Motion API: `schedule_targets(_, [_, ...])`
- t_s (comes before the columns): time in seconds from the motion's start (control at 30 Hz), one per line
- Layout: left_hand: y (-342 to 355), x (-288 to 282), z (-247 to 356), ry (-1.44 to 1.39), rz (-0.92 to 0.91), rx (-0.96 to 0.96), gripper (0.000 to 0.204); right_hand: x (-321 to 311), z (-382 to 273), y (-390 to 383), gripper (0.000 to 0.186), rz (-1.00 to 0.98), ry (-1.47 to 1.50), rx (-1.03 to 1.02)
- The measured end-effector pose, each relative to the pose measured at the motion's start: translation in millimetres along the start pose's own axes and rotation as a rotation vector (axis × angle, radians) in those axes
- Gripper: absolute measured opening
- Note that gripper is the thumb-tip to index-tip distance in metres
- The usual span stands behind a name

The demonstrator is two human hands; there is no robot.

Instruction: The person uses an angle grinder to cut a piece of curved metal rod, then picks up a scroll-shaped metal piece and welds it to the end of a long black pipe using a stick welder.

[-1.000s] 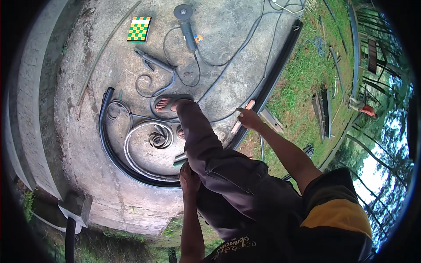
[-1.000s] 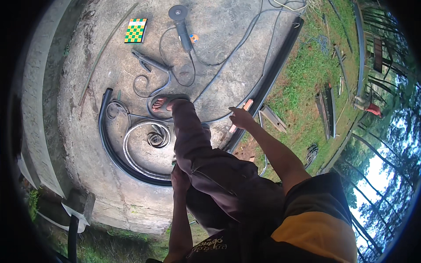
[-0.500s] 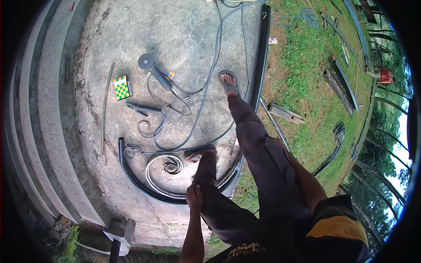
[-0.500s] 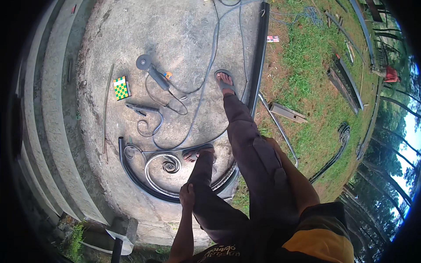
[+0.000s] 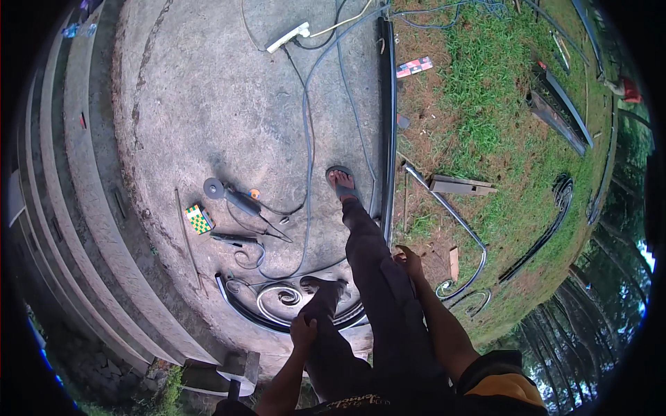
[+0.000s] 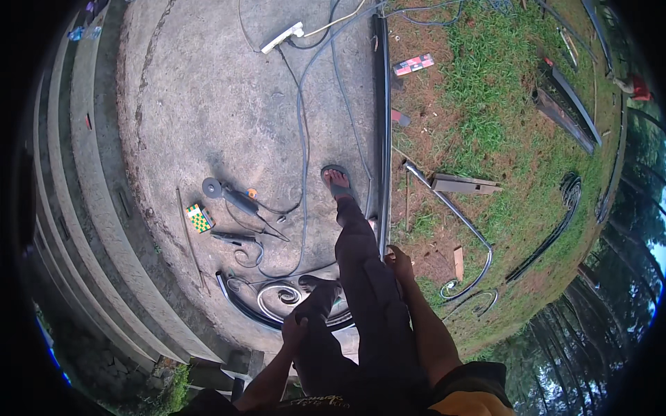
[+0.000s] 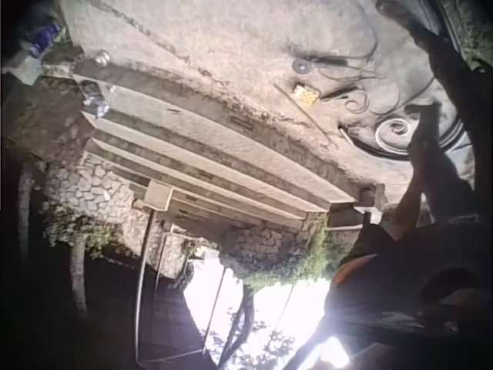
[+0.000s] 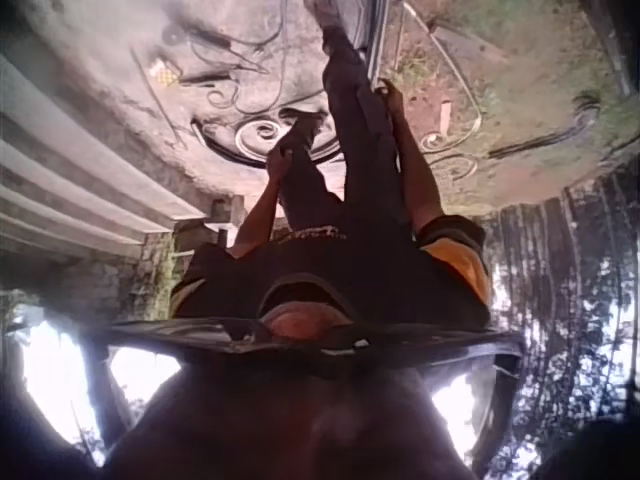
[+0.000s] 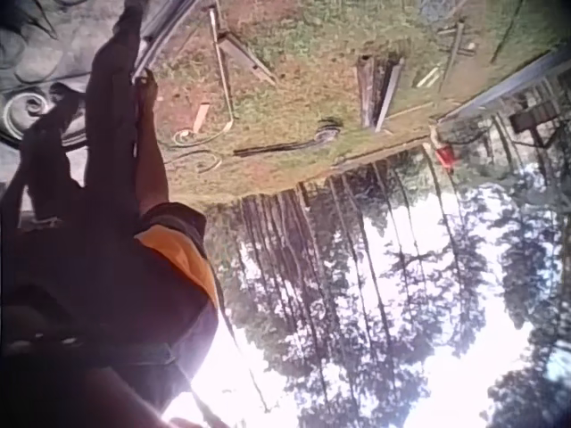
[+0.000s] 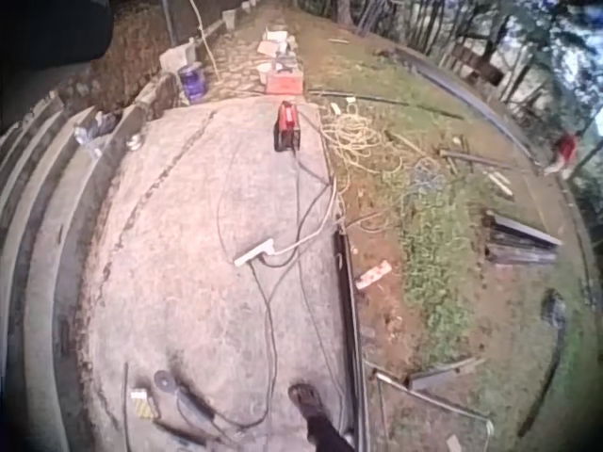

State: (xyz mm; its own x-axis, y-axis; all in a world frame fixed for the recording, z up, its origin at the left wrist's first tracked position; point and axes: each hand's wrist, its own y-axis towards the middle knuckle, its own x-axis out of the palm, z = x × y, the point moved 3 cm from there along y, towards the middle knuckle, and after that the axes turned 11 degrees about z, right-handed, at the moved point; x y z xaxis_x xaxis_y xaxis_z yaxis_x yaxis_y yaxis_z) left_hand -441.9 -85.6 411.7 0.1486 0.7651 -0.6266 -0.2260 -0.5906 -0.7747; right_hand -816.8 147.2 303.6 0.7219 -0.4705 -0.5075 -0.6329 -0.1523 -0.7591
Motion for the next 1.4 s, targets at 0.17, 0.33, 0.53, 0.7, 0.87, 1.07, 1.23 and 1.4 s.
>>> schedule_targets(0.17, [58, -126, 95, -0.24, 0.055, -0.223, 0.029, -15, -37, 9, 0.043, 0.082, 0.229, 0.142])
schedule_targets(0.33, [64, -155, 116, -0.266, 0.044, -0.167, 0.026, -12, -59, 24, 0.042, 0.117, 0.44, 0.167])
schedule_targets(0.53, [77, -145, 163, -0.311, 0.085, 0.032, 0.024, 19, -42, -7, 0.04, 0.046, 0.291, 0.246])
schedule_targets(0.7, [85, -134, 163, -0.364, 0.172, 0.186, 0.021, 42, -1, -35, 0.039, 0.113, 0.128, 0.035])
schedule_targets(0.87, [70, -122, 110, -0.342, 0.211, 0.066, 0.024, 49, -26, -44, 0.041, -0.047, 0.087, -0.011])
schedule_targets(1.07, [59, -107, 103, -0.501, 0.278, -0.082, 0.022, 11, 2, -23, 0.042, -0.133, -0.237, -0.124])
schedule_targets(1.23, [32, -71, 106, -0.652, 0.351, -0.248, 0.013, -13, -55, 14, 0.043, -0.313, -0.472, -0.26])
schedule_targets(1.4, [9, -43, 131, -0.749, 0.502, -0.429, 0.014, -14, -147, 63, 0.046, -0.428, -0.723, -0.419])
